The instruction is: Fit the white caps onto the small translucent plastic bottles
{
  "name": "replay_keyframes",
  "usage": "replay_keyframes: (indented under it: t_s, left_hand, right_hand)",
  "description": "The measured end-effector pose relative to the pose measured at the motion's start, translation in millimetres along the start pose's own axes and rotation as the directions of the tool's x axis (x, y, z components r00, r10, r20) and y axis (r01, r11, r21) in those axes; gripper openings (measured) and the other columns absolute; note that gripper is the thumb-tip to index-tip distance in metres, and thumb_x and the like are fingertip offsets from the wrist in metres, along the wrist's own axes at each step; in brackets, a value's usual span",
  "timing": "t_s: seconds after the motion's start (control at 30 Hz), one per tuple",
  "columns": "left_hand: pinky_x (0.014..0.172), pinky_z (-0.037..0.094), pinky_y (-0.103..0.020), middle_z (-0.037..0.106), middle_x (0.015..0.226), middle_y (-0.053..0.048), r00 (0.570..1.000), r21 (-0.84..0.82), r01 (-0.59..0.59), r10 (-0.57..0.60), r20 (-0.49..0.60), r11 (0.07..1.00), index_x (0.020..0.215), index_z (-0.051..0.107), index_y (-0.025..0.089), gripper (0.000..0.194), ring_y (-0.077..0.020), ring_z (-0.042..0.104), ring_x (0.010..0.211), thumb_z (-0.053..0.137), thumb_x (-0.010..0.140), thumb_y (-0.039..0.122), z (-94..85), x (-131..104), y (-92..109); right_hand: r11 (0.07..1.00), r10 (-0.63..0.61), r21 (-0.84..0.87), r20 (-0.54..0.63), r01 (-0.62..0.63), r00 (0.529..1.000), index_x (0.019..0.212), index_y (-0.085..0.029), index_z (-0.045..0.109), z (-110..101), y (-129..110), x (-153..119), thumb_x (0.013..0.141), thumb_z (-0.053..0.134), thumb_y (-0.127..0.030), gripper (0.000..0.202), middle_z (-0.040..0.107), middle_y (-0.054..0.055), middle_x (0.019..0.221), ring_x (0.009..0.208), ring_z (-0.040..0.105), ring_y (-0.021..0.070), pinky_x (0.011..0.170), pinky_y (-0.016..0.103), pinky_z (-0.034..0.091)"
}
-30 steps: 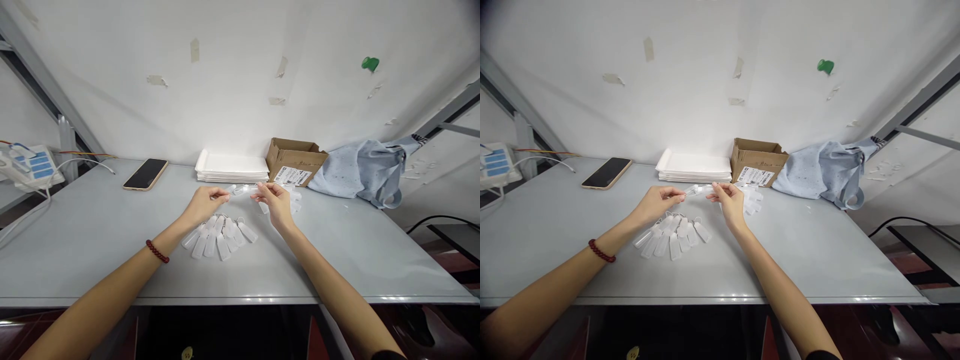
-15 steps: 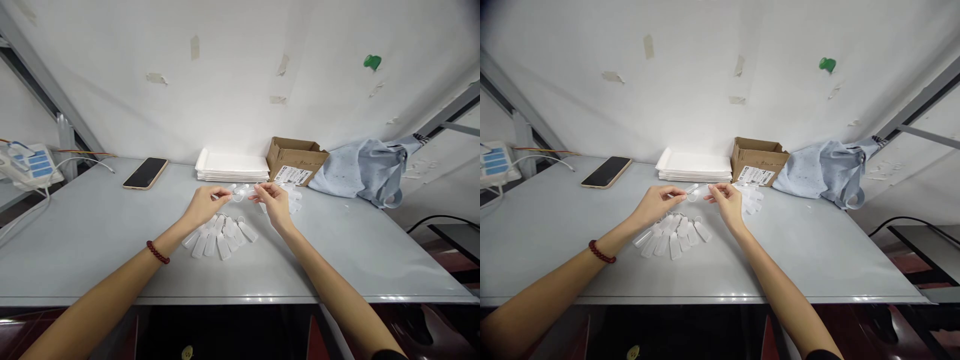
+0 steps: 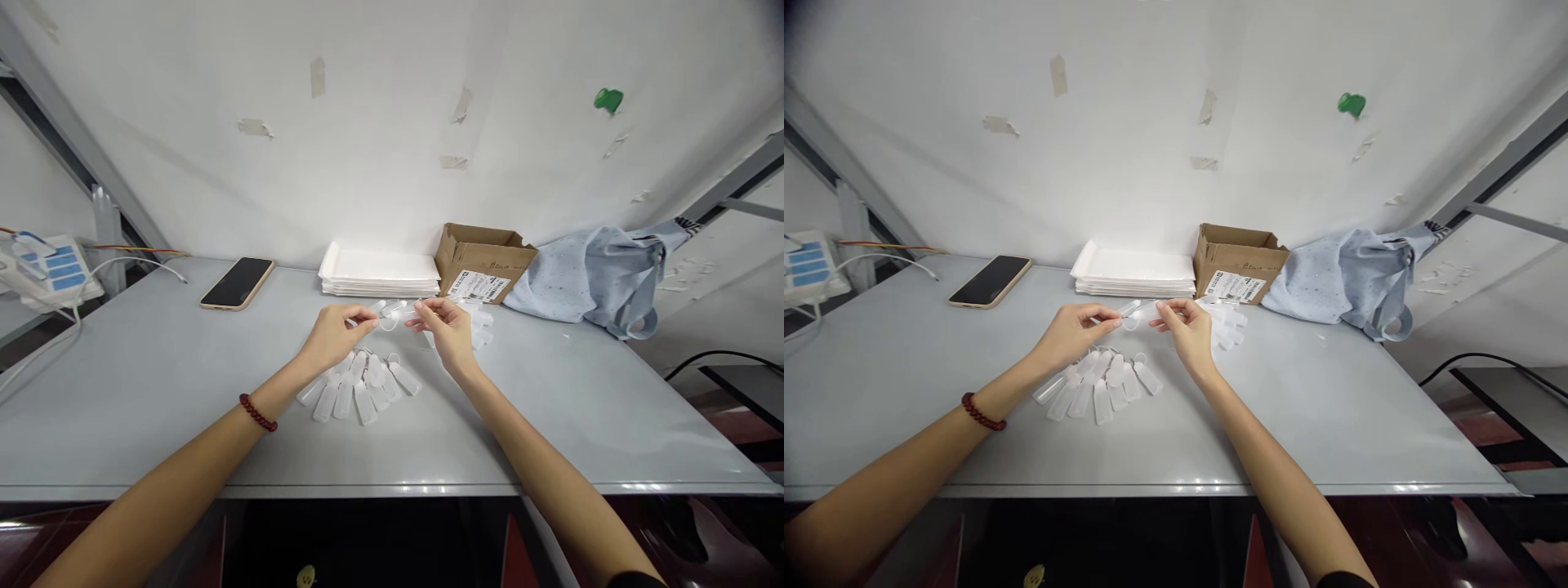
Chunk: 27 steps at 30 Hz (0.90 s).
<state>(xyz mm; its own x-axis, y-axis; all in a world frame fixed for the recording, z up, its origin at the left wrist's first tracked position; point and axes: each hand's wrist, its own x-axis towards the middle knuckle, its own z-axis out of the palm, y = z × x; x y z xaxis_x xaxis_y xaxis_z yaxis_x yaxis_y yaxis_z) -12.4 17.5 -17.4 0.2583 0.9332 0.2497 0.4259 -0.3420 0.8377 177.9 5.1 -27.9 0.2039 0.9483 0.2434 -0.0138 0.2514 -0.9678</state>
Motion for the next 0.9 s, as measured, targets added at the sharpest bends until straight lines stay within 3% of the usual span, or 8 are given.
replay_keyframes:
  t_s: [0.4, 0.9]
  left_hand:
    - [0.064, 0.046, -0.028, 0.072, 0.083, -0.004, 1.0, 0.019, -0.014, 0.014, 0.006, 1.0, 0.079, 0.072, 0.017, 0.02, -0.0173, 0.061, 0.07, 0.059, 0.077, 0.032, 0.9, 0.2, -1.4]
    - [0.066, 0.046, -0.028, 0.072, 0.082, -0.003, 0.998, 0.063, -0.061, 0.06, 0.011, 0.996, 0.076, 0.071, 0.018, 0.018, -0.0189, 0.062, 0.078, 0.057, 0.078, 0.029, 3.8, -1.5, -1.9]
  right_hand:
    - [0.992, -0.08, -0.094, 0.011, 0.081, 0.997, 0.081, -0.017, 0.06, -0.2, 0.9, -3.4, 0.073, 0.068, -0.044, 0.03, 0.061, 0.0, 0.07, 0.061, 0.068, 0.016, 0.056, 0.026, 0.051]
    - [0.984, -0.096, -0.147, 0.021, 0.098, 0.995, 0.081, -0.018, 0.058, 2.7, 0.8, -5.2, 0.073, 0.067, -0.046, 0.031, 0.062, 0.0, 0.074, 0.06, 0.068, 0.0158, 0.055, 0.025, 0.052]
